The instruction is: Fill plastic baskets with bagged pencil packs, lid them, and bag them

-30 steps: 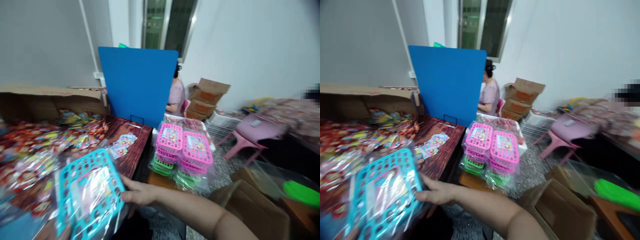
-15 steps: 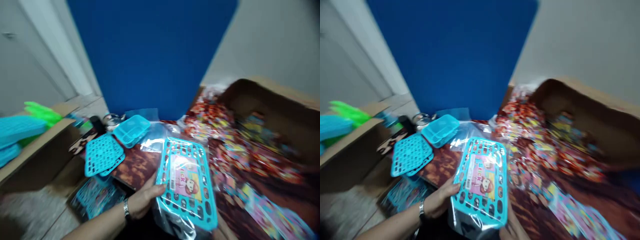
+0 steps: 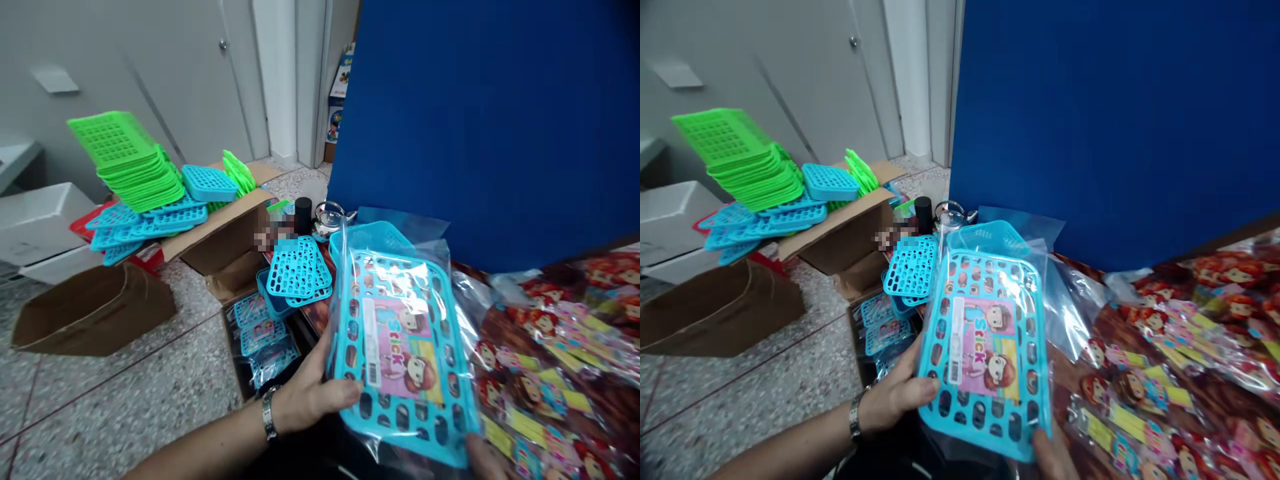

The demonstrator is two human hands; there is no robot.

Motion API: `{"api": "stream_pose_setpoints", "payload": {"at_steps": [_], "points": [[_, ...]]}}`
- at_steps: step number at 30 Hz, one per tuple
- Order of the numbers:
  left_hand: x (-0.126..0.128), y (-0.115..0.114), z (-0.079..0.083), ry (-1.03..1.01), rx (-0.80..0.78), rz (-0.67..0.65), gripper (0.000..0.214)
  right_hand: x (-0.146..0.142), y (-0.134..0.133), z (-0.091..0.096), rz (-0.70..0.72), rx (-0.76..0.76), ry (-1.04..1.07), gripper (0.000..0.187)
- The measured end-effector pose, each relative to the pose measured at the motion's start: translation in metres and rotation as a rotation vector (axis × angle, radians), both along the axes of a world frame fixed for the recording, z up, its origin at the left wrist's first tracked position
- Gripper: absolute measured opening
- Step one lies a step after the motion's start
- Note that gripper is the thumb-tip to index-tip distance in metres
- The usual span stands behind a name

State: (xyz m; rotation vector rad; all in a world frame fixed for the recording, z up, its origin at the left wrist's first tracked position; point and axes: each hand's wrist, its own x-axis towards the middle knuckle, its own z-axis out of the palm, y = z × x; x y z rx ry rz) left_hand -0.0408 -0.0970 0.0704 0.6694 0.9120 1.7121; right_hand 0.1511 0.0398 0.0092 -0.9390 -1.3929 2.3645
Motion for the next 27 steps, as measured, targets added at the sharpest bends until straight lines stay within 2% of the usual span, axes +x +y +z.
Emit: {"api": "stream_pose_setpoints", "payload": {"at_steps": [3,5,8,10,12,15,18,24,27], "points": [[0.009,-0.011,-0.002,0.087,0.009,0.032,0.102,-0.004,-0.003,0.007,-0.039,-0.058,-0.044,0.066],[0.021,-0.023,-0.010,0.117,0.005,0.038,0.109,-0.007,-0.001,0.011,-0.045,-0.085,-0.074,0.059],[0.034,-0.051,-0.029,0.014,-0.029,-0.069,0.113,-0.021,0.003,0.016,-0.022,-0.121,-0.090,0.053],[0.035,-0.076,-0.043,-0.048,-0.094,-0.125,0.111,-0.034,0.001,0.019,0.005,-0.138,-0.054,0.056],[0.027,-0.100,-0.055,-0.021,-0.197,-0.026,0.103,-0.048,-0.004,0.020,0.037,-0.122,0.003,0.065],[0.009,-0.122,-0.063,-0.097,-0.310,0.302,0.081,-0.063,-0.017,0.016,0.116,-0.095,0.063,0.077],[-0.001,-0.119,-0.064,-0.208,-0.300,0.458,0.073,-0.073,-0.028,0.006,0.231,-0.101,0.112,0.077],[0.000,-0.098,-0.069,-0.447,-0.375,0.593,0.075,-0.081,-0.035,-0.011,0.353,-0.083,0.138,0.077],[-0.002,-0.097,-0.071,-0.458,-0.391,0.627,0.077,-0.090,-0.031,-0.015,0.405,-0.090,0.152,0.081]]}}
